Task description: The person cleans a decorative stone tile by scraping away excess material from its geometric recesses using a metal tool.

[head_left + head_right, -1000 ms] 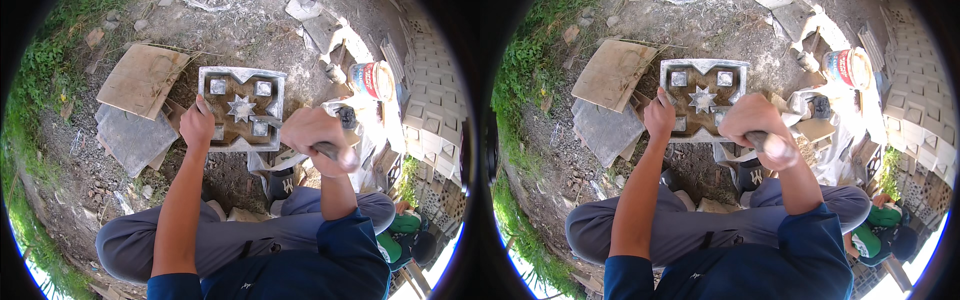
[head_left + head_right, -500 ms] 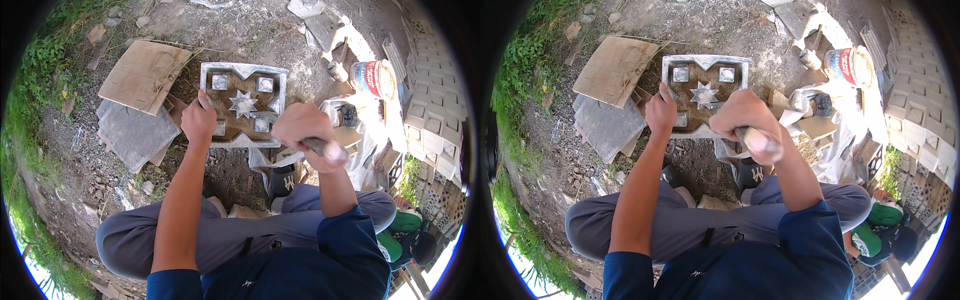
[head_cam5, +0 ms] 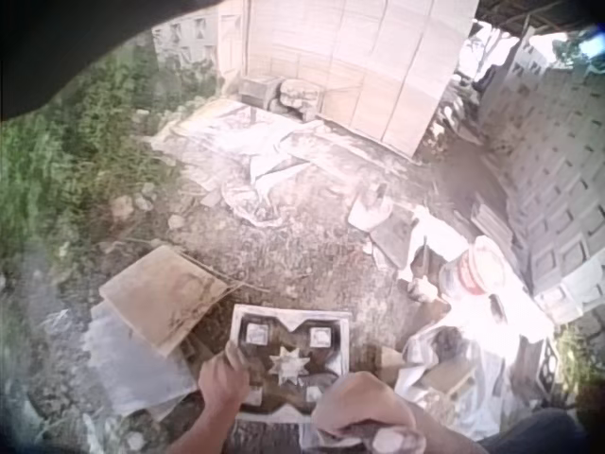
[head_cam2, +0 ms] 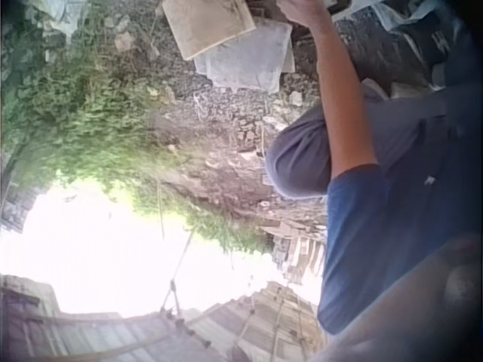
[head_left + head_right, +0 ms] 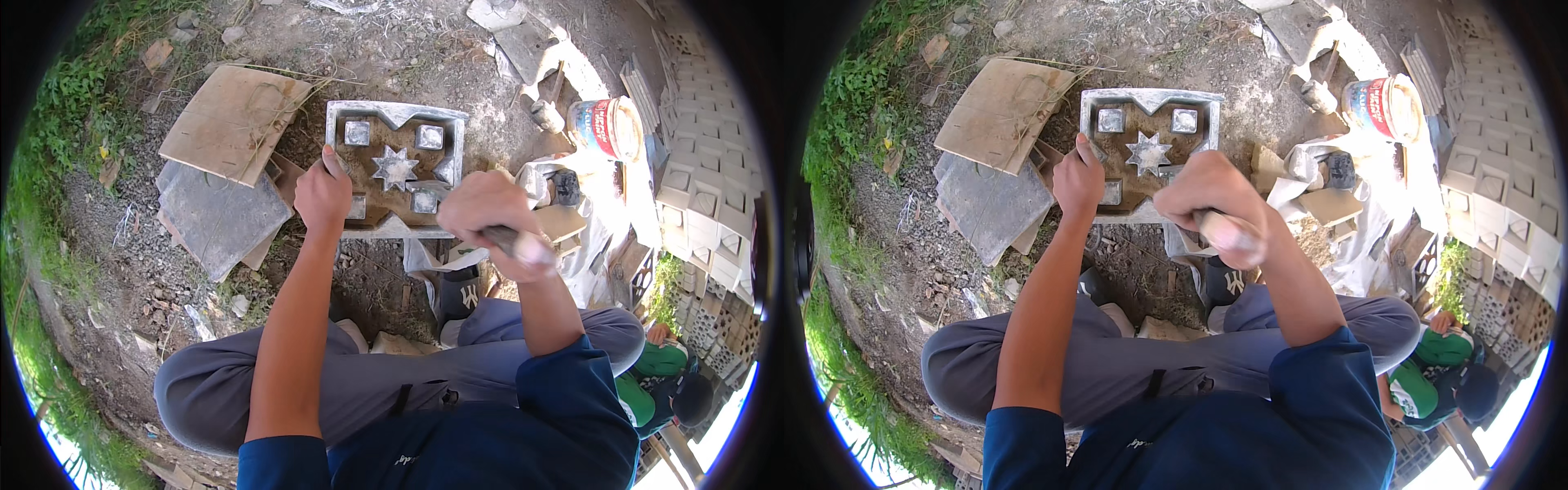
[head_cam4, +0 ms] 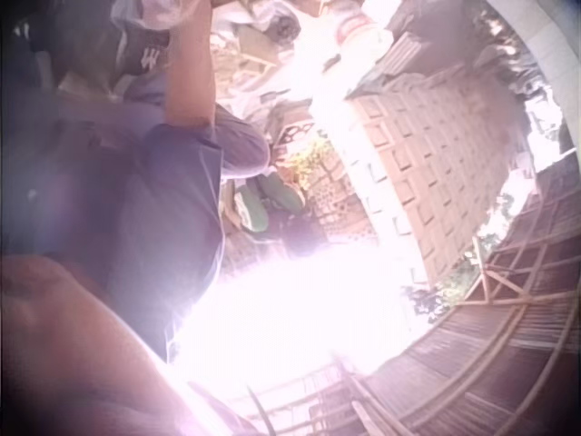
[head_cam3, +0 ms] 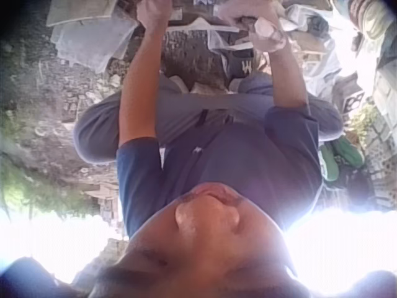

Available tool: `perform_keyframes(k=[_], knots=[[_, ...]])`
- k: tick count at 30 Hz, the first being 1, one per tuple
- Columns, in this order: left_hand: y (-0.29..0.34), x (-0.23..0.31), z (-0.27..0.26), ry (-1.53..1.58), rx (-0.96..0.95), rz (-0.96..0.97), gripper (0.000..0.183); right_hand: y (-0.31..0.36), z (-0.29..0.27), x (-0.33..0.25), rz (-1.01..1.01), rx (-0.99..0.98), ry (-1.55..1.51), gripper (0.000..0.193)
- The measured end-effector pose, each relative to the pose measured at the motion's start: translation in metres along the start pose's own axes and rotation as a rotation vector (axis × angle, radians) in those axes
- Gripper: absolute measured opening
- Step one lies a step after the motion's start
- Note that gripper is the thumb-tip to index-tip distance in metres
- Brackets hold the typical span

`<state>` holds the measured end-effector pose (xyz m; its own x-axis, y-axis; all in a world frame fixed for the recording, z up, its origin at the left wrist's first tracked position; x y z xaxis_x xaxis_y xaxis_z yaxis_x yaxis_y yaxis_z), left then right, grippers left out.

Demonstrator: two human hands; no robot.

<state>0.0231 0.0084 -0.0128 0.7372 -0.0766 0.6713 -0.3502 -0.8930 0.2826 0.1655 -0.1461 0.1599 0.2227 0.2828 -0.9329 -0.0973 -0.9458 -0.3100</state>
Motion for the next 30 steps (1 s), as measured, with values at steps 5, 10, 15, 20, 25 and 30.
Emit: perform_keyframes(k=[5, 10, 15, 20, 25, 30], knots=[[-0.003, -0.001, -0.002, -0.002, 0.003, 0.001, 0.063, -0.001, -0.007, 0.004, 0.006, 0.135, 0.099, 0.075], [-0.003, 0.004, -0.002, -0.002, -0.025, -0.015, 0.066, 0.003, -0.003, -0.050, 0.039, 0.707, -0.161, 0.062], [-0.002, 0.002, -0.003, 0.024, -0.002, -0.022, 0.067, 0.010, 0.035, -0.049, 0.064, 1.200, -0.191, 0.052], [-0.004, 0.000, 0.000, 0.021, -0.021, -0.007, 0.066, 0.013, 0.057, -0.039, 0.090, 1.307, -0.220, 0.052], [-0.003, -0.001, -0.001, 0.023, -0.015, -0.023, 0.065, 0.007, 0.068, -0.028, 0.066, 1.280, -0.133, 0.056], [0.001, 0.004, -0.002, 0.043, -0.005, 0.005, 0.064, 0.010, 0.088, 0.016, 0.010, 1.256, 0.157, 0.059]])
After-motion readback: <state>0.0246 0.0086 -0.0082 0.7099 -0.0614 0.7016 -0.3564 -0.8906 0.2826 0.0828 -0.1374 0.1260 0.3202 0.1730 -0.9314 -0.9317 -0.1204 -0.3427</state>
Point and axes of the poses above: each hand's wrist, its own y-axis away from the middle knuckle, its own z-axis out of the palm, x = y × z, the point moved 1 cm from there along -y, towards the middle knuckle, and after that the axes turned 15 degrees about y, right-handed, at the moved point
